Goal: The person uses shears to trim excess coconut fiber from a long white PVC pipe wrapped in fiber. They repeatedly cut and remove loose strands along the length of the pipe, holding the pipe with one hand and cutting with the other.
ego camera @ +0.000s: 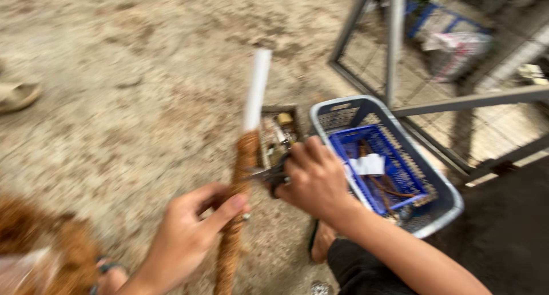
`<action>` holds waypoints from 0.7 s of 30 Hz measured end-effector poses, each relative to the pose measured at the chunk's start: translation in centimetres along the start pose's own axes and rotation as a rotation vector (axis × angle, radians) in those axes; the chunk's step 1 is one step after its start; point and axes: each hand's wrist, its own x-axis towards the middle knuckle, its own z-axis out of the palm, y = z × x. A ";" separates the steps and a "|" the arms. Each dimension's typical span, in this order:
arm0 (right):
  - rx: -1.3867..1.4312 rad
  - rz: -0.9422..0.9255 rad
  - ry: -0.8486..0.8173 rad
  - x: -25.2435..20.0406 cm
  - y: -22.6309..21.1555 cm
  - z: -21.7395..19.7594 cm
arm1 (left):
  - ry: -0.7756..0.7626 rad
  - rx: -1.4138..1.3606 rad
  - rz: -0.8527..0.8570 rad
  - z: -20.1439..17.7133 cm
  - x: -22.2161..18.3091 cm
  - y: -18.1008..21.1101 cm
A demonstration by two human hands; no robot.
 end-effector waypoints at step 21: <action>0.913 0.351 -0.087 -0.6 -1.7 -2.8 | -0.001 -0.074 -0.379 1.1 4.3 -11.3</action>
